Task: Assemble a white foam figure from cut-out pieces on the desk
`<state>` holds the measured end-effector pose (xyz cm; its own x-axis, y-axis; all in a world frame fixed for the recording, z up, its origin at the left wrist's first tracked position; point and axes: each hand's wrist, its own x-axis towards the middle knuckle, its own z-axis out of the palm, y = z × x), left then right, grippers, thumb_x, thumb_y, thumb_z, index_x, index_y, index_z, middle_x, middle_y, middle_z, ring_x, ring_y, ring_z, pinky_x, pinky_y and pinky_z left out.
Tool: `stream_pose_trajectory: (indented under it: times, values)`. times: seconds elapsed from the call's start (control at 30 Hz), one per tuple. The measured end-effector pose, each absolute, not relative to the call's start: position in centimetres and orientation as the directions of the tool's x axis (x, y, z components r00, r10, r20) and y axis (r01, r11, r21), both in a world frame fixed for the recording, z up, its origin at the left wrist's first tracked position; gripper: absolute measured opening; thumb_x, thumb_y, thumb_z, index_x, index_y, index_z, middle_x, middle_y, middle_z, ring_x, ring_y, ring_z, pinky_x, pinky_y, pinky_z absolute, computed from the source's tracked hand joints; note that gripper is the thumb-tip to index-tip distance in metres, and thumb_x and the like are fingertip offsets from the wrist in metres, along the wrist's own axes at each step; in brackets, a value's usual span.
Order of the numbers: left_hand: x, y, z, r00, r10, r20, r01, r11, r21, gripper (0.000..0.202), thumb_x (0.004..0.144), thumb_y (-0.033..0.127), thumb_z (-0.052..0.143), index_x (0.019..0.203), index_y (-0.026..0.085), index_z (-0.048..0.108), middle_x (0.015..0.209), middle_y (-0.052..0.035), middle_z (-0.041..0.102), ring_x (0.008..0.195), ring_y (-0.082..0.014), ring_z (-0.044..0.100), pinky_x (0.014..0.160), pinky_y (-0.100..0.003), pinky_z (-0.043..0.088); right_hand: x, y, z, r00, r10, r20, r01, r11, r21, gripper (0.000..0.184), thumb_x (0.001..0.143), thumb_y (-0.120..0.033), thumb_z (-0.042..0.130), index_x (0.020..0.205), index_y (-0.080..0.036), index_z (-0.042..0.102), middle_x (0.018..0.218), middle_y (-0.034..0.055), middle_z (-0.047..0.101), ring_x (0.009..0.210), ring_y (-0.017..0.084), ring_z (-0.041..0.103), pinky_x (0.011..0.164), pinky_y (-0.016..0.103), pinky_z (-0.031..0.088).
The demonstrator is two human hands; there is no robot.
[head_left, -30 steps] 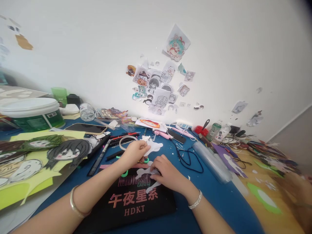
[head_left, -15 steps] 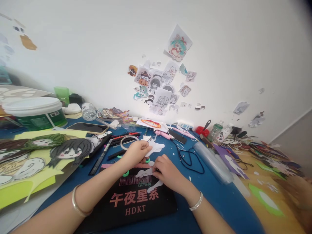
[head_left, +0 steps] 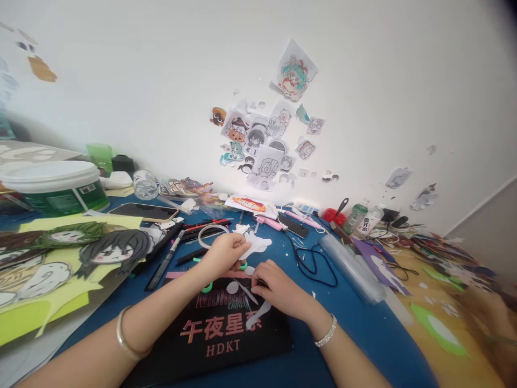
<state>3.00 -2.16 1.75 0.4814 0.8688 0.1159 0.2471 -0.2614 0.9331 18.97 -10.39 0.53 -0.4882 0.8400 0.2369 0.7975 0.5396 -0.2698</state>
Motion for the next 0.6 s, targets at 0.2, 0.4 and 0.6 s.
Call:
stream_pose_trajectory:
  times: [0.2, 0.4, 0.6]
  values:
    - [3.0, -2.06, 1.64, 0.485, 0.866, 0.124, 0.243, -0.27, 0.932, 0.033, 0.07, 0.043, 0.05, 0.05, 0.021, 0.035, 0.033, 0.008, 0.04, 0.035, -0.0119, 0.048, 0.049, -0.026, 0.046, 18.67, -10.33, 0.51, -0.48, 0.851, 0.212, 0.773, 0.525, -0.355, 0.009, 0.078, -0.015, 0.06, 0.078, -0.018, 0.052, 0.081, -0.0011, 0.053, 0.081, 0.013, 0.046, 0.072, 0.023, 0.039]
    - [3.09, -1.95, 1.48, 0.495, 0.86, 0.124, 0.251, -0.278, 0.927, 0.032, 0.072, 0.041, 0.049, 0.051, 0.021, 0.035, 0.032, 0.0078, 0.04, 0.035, -0.012, 0.048, 0.047, -0.025, 0.044, 18.38, -10.82, 0.68, -0.619, 0.768, 0.166, 0.681, 0.629, -0.375, 0.024, 0.067, -0.033, 0.071, 0.083, -0.021, 0.059, 0.091, -0.0002, 0.052, 0.089, 0.014, 0.046, 0.079, 0.025, 0.039]
    - [2.93, -1.76, 1.22, 0.48, 0.87, 0.117, 0.28, -0.277, 0.919, 0.03, 0.072, 0.042, 0.047, 0.052, 0.021, 0.036, 0.035, 0.0075, 0.042, 0.037, -0.0138, 0.052, 0.041, -0.023, 0.04, 19.17, -10.94, 0.98, -0.715, 0.693, 0.09, 0.622, 0.69, -0.37, 0.025, 0.062, -0.037, 0.074, 0.076, -0.021, 0.061, 0.089, -0.0003, 0.051, 0.09, 0.015, 0.046, 0.084, 0.025, 0.038]
